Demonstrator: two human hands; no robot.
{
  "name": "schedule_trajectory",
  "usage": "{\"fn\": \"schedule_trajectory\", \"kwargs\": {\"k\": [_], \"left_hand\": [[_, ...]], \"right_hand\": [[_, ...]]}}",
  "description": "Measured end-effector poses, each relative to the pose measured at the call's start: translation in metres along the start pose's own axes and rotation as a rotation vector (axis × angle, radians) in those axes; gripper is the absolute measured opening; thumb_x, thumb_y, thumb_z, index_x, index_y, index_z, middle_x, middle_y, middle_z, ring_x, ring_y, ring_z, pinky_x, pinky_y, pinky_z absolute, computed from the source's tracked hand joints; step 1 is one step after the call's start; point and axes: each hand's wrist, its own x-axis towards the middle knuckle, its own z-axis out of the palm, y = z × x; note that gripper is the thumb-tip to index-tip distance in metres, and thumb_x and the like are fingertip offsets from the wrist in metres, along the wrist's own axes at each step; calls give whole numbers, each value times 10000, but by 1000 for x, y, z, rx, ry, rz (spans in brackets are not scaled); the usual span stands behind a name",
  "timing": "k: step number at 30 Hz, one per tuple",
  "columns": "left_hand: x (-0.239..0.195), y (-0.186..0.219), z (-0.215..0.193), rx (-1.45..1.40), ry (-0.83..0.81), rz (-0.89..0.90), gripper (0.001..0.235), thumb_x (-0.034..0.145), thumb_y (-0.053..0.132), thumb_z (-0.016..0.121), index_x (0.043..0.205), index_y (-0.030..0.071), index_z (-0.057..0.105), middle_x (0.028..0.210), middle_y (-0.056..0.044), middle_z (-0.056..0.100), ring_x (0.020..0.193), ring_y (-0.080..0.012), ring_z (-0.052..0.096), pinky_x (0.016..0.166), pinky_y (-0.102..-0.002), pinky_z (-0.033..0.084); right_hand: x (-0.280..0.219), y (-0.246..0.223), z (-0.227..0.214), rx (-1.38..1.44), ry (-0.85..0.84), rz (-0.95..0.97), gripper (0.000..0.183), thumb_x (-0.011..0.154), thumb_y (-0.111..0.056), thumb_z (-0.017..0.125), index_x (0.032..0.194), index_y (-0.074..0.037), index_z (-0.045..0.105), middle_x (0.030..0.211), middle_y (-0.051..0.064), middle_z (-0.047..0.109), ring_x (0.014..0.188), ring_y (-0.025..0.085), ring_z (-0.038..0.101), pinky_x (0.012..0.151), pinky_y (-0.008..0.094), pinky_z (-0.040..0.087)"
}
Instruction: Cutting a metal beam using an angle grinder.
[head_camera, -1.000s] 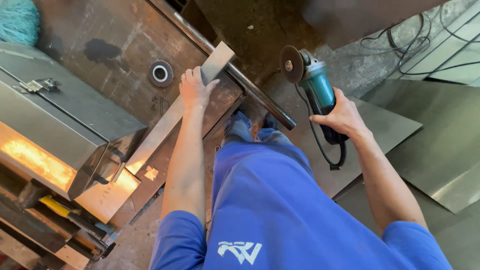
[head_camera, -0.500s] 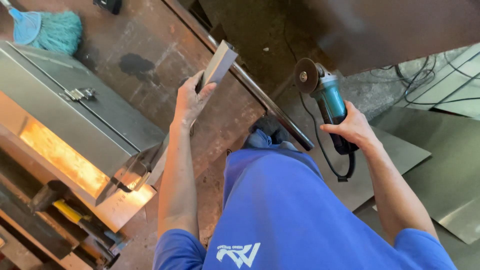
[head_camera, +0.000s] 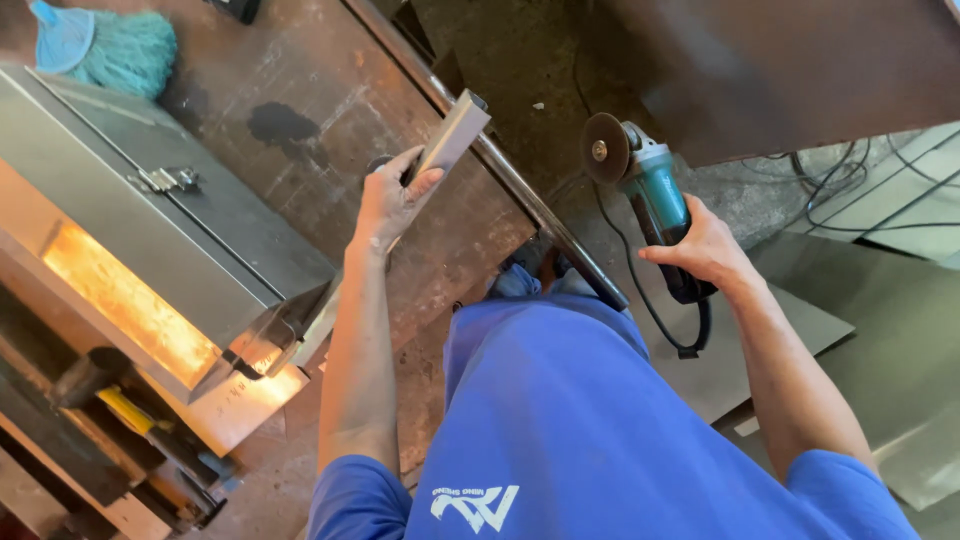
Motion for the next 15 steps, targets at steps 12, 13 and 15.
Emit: {"fn": "schedule_trajectory", "kwargs": {"k": [12, 13, 15], "left_hand": [[-70, 67, -19, -222, 400, 124, 678, 970, 573, 721, 1344, 9, 700, 1068, 4, 739, 973, -58, 625, 865, -217, 518], [-77, 56, -11, -220, 416, 114, 678, 970, 573, 721, 1344, 9, 700, 1068, 4, 739, 973, -58, 625, 865, -217, 518], [-86, 30, 2, -312, 417, 68, 627, 991, 552, 693, 1290, 2, 725, 1018, 21, 721, 921, -52, 606, 810, -210, 494]], "right_hand": [[68, -62, 23, 185, -323, -260, 970, 649, -485, 889, 1422, -12, 545, 1171, 142, 709, 1055, 220, 666, 951, 376, 521], [72, -70, 32, 178, -339, -268, 970, 649, -485, 889, 1422, -12, 545, 1171, 142, 709, 1055, 220, 666, 951, 376, 521], [81, -92, 51, 242, -435, -360, 909, 679, -485, 882, 1386, -5, 572, 1161, 116, 712, 1037, 185, 665, 936, 354, 526]]}}
